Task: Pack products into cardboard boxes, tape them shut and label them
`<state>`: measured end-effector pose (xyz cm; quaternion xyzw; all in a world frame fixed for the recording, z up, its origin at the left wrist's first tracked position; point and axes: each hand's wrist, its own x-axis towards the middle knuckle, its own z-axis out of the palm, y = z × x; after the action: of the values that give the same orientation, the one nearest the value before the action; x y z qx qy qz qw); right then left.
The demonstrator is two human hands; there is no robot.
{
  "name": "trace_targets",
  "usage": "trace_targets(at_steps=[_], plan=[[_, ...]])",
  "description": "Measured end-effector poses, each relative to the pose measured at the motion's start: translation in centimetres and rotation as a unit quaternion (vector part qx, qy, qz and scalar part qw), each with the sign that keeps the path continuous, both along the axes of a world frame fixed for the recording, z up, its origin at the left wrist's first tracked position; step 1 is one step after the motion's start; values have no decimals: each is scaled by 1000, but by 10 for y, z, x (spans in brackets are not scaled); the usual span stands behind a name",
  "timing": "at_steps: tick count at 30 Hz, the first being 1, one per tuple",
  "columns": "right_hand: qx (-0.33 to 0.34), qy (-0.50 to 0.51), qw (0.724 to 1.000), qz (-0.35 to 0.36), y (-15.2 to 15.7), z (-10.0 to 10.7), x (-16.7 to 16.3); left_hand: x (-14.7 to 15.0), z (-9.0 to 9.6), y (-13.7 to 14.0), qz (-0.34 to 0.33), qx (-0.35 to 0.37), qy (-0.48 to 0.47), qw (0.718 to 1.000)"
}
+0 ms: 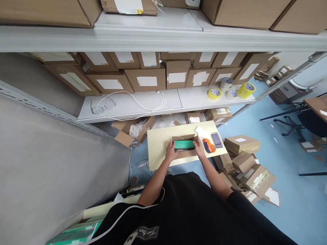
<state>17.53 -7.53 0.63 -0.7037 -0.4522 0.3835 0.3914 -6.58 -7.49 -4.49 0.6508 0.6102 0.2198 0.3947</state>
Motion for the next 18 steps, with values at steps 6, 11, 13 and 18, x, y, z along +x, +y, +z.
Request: trace_targets(at_steps=[6, 11, 13, 18], plan=[[1, 12, 1000, 14, -27, 5, -5, 3, -8, -24, -60, -17, 64, 996], [19, -24, 996, 80, -45, 10, 1, 14, -5, -33, -24, 18, 89, 996], [30, -32, 993, 110, -49, 13, 10, 22, -2, -36, 7, 28, 93, 995], [86, -68, 977, 184, -52, 21, 44, 48, 10, -60, 45, 57, 131, 989]])
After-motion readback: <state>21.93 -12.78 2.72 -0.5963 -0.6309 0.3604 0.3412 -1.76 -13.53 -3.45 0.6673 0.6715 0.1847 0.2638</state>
